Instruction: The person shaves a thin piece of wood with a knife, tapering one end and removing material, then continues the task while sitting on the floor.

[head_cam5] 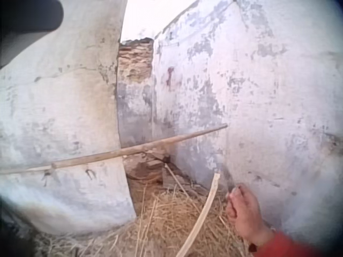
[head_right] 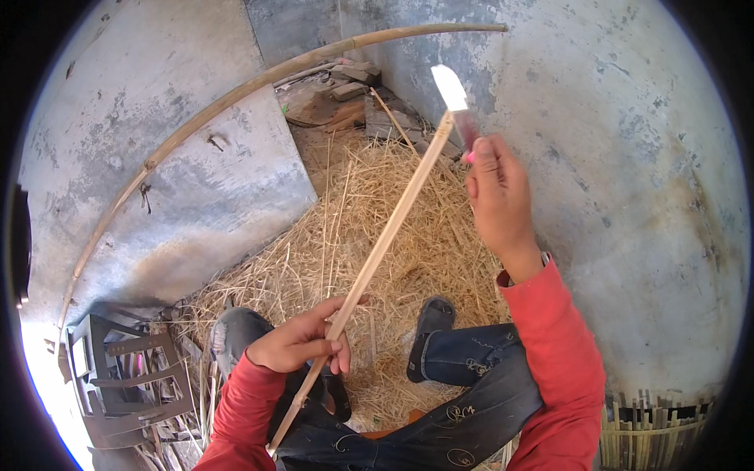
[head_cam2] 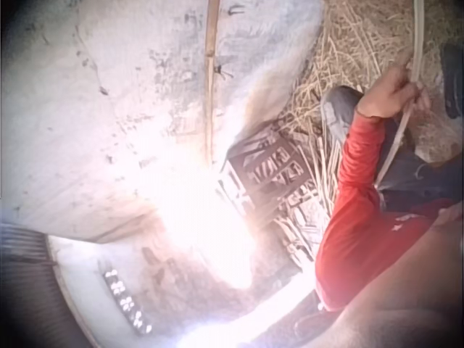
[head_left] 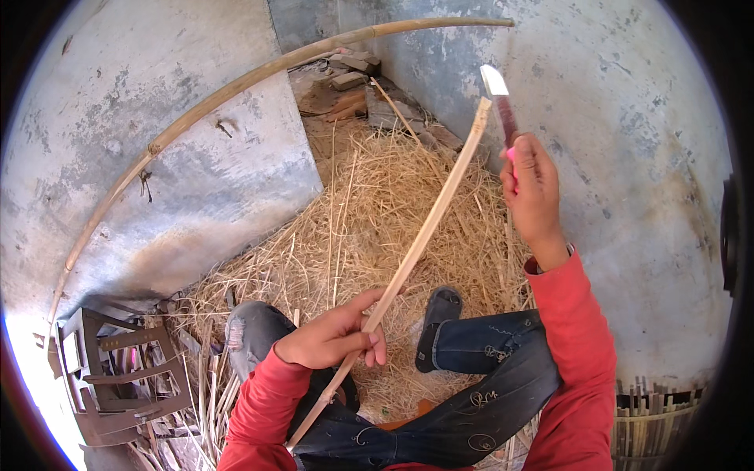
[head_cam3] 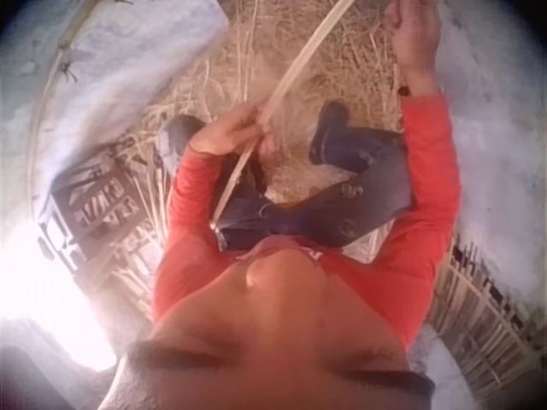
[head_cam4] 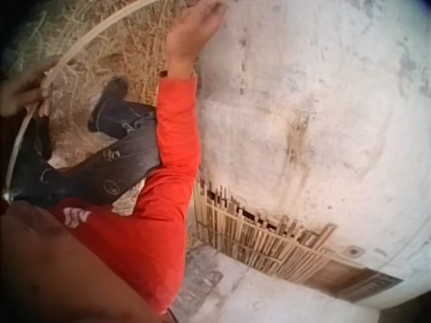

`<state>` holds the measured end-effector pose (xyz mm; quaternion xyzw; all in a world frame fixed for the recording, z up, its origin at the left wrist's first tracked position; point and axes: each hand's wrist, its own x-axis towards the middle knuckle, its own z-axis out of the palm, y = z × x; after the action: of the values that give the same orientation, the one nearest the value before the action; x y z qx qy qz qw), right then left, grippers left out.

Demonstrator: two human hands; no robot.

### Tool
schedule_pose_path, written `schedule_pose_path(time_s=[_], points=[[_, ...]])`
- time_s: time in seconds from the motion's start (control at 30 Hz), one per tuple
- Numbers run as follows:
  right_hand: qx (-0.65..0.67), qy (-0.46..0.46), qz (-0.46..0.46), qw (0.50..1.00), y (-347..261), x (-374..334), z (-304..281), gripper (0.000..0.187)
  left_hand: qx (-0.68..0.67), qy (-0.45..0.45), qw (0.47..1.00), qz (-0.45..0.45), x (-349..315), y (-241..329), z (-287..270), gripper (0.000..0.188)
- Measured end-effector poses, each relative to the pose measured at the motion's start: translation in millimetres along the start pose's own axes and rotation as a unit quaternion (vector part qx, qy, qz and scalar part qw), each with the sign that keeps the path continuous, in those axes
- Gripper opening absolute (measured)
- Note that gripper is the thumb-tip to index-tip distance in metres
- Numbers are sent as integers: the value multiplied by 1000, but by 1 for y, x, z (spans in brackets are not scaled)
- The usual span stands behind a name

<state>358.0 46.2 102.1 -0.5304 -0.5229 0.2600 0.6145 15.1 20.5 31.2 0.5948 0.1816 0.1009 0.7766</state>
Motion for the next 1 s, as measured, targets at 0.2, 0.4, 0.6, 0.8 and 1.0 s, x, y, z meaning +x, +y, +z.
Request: schedule_pose_path(time_s=[0.2,0.4,0.6,0.8,1.0], points=[[-230,-34,-74,970,-3,-10,19,35,-76,75,993,51,7,-8,10,56],[-288,31,-129,949,11,4,8,40,-97,74,992,39,9,-8,15,50],[-284,-108,-122,945,12,-34,48,40,-120,87,989,26,10,-11,15,50],[-232,-194,-128,945,8,-74,76,33,-140,116,982,58,9,-13,10,50],[-216,-58,-140,965,1,-40,70,39,-52,178,979,86,7,-5,13,48]])
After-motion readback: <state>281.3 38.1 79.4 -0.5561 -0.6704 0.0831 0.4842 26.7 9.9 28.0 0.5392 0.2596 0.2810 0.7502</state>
